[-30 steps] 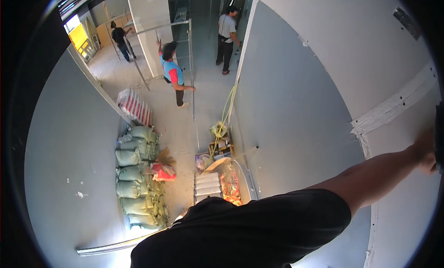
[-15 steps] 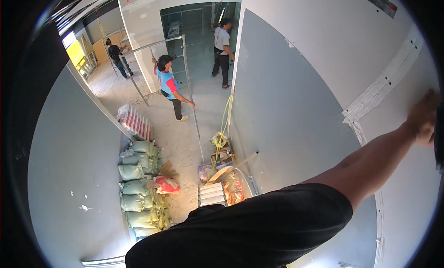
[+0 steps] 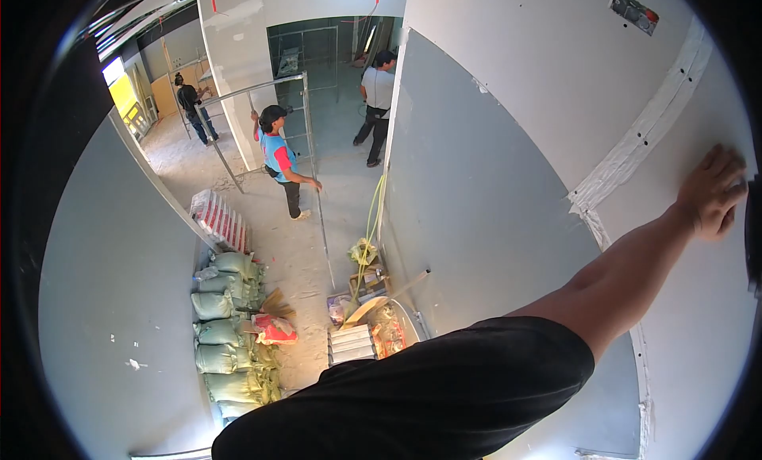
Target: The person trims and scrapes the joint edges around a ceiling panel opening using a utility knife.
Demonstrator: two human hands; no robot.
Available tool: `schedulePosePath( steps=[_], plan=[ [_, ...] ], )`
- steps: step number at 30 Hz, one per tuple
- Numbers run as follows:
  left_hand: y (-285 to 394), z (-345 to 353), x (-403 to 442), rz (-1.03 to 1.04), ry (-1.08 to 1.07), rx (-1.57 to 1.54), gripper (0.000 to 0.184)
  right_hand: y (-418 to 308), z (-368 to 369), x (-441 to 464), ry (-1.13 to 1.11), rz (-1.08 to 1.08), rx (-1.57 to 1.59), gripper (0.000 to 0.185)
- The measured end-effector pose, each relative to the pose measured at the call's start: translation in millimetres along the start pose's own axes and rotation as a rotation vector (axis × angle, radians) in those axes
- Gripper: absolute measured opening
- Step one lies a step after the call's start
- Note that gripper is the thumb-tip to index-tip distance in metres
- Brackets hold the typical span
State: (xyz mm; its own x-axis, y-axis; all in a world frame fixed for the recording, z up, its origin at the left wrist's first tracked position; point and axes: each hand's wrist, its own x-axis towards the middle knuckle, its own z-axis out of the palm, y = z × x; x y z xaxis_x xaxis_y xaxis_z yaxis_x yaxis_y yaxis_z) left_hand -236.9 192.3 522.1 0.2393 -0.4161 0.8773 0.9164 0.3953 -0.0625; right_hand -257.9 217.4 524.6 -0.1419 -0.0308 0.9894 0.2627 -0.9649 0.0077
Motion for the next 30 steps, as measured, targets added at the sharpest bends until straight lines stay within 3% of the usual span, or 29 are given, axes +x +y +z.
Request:
schedulePosePath(
  steps=[7,8,9,10,12,13,17,22,23,25,26,28,30],
  plan=[
    [-2.6,-1.1,1.1,0.019,-0.011,0.011,0.043,-7.8,-7.5,-1.1,0.106,-0.092,-0.113,0.044],
    [-3.4,-1.3,0.0,0.022,-0.016,0.014,0.042,54.7,17.2,24.8,0.163,-0.506,0.11,0.047],
    [-3.1,0.1,-0.4,0.025,-0.019,0.015,0.042,117.3,41.8,50.8,0.039,-1.046,0.449,0.053],
    [-3.0,0.3,-1.0,0.029,-0.022,0.015,0.042,125.1,49.5,42.0,0.04,-1.055,0.454,0.053],
    [-3.0,1.8,-3.0,0.036,-0.031,0.013,0.041,120.6,69.2,9.5,-0.064,-0.86,1.022,0.06],
    [-3.5,0.7,-4.2,0.039,-0.038,0.015,0.04,99.7,69.8,-17.0,0.057,-0.199,1.32,0.06],
    [-5.7,2.8,-11.8,0.042,-0.059,0.008,0.039,100.7,66.4,-16.4,-0.024,-0.262,1.228,0.059],
    [-2.5,4.6,-9.6,0.055,-0.051,-0.01,0.037,29.4,13.2,-8.8,0.017,-0.083,0.095,0.054],
    [-0.9,4.3,-7.7,0.057,-0.045,-0.012,0.037,24.2,12.7,-6.7,-0.005,-0.081,0.092,0.054],
    [-3.5,4.3,-4.8,0.061,-0.043,0.002,0.036,26.2,13.3,-10.5,0.121,-0.073,0.581,0.058],
    [-1.4,3.2,-5.7,0.057,-0.049,-0.008,0.036,19.8,4.3,-10.6,0.119,-0.064,0.593,0.058],
    [-5.2,2.4,-5.1,0.055,-0.059,-0.004,0.035,4.3,-11.1,-10.5,-0.029,0.049,0.192,0.06],
    [-4.0,7.8,-8.9,0.052,-0.081,0.001,0.034,7.3,-5.8,-9.0,-0.014,0.008,0.116,0.06]
  ],
)
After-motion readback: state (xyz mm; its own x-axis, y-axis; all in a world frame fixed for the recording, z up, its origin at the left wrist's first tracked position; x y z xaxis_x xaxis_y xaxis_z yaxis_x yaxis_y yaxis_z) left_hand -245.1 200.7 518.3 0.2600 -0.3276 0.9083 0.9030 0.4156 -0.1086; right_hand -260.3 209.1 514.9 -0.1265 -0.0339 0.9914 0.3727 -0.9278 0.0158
